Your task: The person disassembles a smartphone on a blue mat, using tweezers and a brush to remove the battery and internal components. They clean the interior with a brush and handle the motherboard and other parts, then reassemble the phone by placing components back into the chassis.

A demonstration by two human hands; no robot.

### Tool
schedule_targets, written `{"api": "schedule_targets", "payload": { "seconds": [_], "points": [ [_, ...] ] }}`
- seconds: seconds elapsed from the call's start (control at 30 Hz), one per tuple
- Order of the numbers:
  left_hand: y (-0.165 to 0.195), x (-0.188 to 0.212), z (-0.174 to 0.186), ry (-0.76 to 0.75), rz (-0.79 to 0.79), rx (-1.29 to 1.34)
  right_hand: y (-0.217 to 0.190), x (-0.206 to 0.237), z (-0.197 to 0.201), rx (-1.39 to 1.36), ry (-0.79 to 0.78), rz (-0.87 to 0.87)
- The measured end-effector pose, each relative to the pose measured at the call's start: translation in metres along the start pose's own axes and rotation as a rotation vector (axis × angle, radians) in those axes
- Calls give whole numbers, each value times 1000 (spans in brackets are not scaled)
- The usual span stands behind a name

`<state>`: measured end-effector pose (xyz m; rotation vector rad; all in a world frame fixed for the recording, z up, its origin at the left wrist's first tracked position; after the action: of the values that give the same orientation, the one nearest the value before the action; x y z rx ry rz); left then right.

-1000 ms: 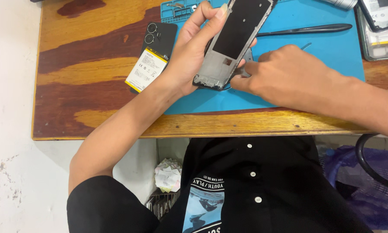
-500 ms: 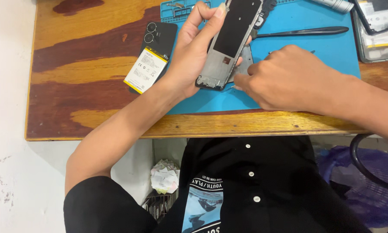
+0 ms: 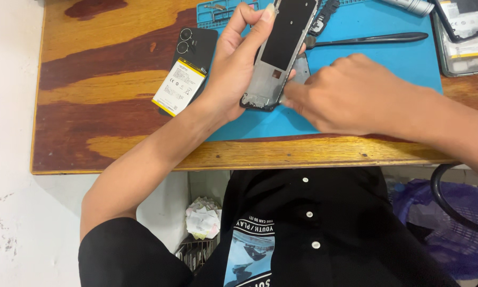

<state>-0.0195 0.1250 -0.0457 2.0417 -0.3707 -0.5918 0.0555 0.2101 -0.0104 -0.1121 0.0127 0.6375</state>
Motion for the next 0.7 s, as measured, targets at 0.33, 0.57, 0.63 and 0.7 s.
{"api": "schedule_targets", "payload": {
  "seconds": [0.33, 0.57, 0.63, 0.7],
  "points": [
    [6, 10, -7, -85, 87, -191, 37, 9, 23, 256, 93, -38],
    [9, 8, -8, -62, 81, -138, 75, 2, 25, 185, 96, -141],
    [9, 9, -5, -25, 91, -174, 81, 0, 25, 172, 119, -141],
    [8, 9, -3, 2, 99, -183, 84, -1, 23, 215, 145, -136]
  ]
}}
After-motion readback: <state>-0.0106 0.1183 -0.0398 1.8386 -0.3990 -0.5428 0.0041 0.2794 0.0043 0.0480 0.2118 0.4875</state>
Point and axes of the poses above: each hand's wrist, its own x-axis away from the middle knuckle, its own z-axis out of the back of the hand, y = z × x, the point moved 9 cm from there along -x, towards the middle knuckle, and after that the axes turned 9 degrees about -z, right-handed, at the moved point
